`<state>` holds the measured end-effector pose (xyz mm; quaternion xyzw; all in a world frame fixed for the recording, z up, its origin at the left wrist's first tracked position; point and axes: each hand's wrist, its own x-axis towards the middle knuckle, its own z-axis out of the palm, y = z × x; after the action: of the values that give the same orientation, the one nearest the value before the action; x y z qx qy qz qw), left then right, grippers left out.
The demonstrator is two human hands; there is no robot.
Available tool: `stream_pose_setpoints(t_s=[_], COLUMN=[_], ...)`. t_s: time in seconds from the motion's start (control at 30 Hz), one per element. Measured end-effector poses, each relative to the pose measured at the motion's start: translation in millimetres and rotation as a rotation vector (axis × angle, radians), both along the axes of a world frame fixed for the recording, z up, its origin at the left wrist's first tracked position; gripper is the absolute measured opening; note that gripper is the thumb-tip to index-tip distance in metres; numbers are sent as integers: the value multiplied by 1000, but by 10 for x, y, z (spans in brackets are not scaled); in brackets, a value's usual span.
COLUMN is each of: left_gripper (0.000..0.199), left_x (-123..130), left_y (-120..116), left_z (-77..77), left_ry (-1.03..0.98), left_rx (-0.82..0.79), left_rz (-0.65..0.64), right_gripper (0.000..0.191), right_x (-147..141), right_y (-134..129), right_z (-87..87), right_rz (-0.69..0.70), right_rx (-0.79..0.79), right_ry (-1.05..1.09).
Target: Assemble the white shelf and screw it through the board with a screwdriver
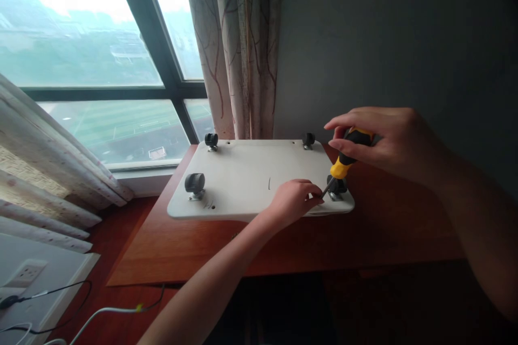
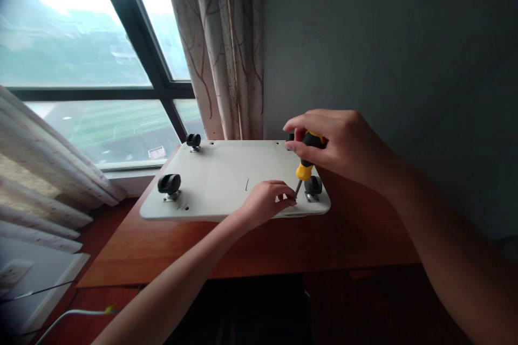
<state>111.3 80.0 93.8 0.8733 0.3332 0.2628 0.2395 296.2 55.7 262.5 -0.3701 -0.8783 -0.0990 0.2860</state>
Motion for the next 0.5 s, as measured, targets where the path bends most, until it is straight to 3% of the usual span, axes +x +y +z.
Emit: stream_pose_setpoints(t_s=[0.5], left_gripper=[16], left_x=[-6], left_y=[-23], left_z=[-60], left_ry=[106], left_rx=[30], left_rz=[51], right_gripper=[22], right_x=[-5], right_y=[65], right_z=[-113], right_rz=[-7], right_rx=[-142], right_ry=[-26])
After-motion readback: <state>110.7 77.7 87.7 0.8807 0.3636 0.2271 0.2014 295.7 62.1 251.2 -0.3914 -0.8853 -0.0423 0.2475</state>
